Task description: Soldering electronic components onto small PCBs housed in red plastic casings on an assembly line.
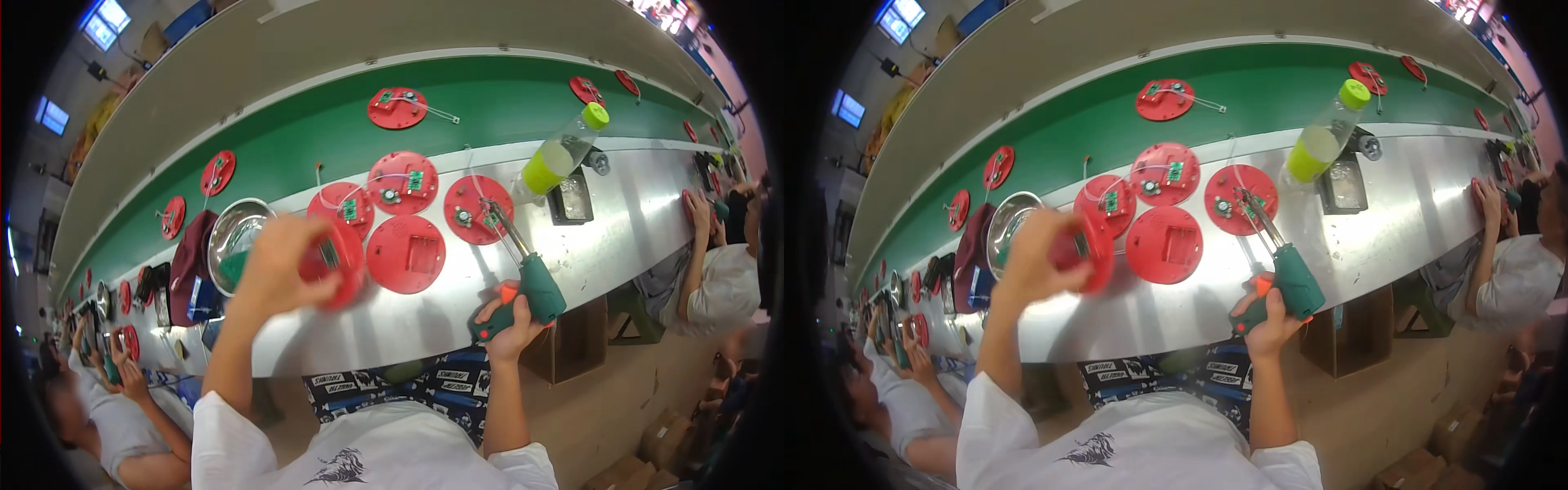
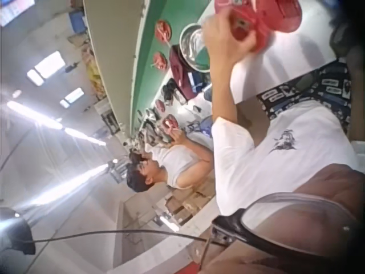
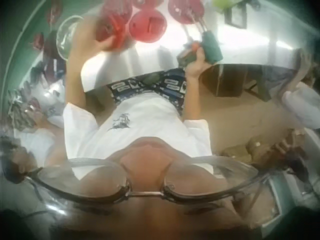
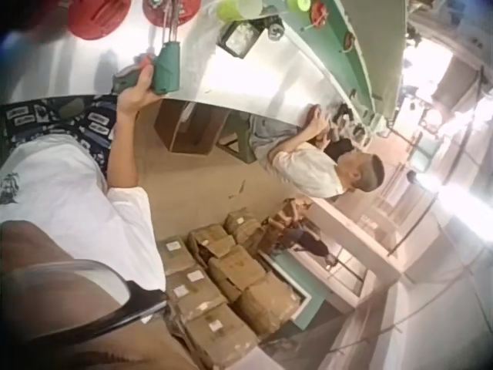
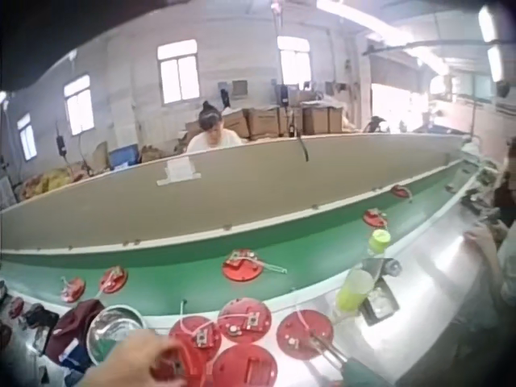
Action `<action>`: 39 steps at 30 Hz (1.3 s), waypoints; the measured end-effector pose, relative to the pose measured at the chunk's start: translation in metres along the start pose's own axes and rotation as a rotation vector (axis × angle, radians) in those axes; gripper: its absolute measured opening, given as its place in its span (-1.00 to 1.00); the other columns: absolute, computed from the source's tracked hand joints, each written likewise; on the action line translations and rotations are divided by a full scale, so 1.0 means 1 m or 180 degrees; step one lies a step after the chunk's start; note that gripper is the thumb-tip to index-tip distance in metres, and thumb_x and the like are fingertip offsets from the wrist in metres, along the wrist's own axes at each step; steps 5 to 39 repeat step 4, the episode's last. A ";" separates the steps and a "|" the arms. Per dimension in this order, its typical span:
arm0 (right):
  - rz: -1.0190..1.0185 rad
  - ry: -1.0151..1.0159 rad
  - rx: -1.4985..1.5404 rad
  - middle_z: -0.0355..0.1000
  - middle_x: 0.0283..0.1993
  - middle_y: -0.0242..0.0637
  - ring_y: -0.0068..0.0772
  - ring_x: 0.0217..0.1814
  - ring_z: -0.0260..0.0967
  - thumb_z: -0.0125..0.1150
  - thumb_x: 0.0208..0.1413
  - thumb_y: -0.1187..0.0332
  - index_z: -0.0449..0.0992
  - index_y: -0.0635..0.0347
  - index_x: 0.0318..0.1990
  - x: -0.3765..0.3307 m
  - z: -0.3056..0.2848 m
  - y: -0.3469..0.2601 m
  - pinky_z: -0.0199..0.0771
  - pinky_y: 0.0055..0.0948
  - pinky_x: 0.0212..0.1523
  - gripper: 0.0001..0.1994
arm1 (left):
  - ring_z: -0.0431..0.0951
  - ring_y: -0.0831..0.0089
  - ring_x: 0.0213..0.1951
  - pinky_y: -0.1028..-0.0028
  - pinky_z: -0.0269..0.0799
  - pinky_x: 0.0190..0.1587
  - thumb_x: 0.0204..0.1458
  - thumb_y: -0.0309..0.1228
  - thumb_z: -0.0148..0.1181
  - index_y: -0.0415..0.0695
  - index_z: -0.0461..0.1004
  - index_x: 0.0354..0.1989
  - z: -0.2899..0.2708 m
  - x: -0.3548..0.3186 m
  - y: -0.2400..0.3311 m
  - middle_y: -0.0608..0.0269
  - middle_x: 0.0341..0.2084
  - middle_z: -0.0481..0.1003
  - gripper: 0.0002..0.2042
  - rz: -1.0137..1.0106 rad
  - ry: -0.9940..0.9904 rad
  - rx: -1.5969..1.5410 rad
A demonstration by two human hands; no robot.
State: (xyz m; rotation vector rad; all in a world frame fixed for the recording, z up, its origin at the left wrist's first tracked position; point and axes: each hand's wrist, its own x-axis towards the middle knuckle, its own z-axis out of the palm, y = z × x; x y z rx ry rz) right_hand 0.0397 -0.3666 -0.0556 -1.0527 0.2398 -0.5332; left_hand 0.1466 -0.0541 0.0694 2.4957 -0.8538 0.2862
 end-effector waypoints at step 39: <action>-0.0158 0.0006 0.0168 0.48 -0.18 0.04 -0.21 -0.64 0.44 0.11 0.25 0.22 0.39 0.42 0.08 0.000 -0.006 0.011 0.47 -0.35 -0.59 -0.58 | 0.48 0.08 -0.03 0.12 0.32 0.07 -0.16 -0.29 0.35 -0.07 0.42 0.18 0.022 0.104 -0.093 -0.03 -0.06 0.53 -0.38 -0.0652 0.0358 0.1436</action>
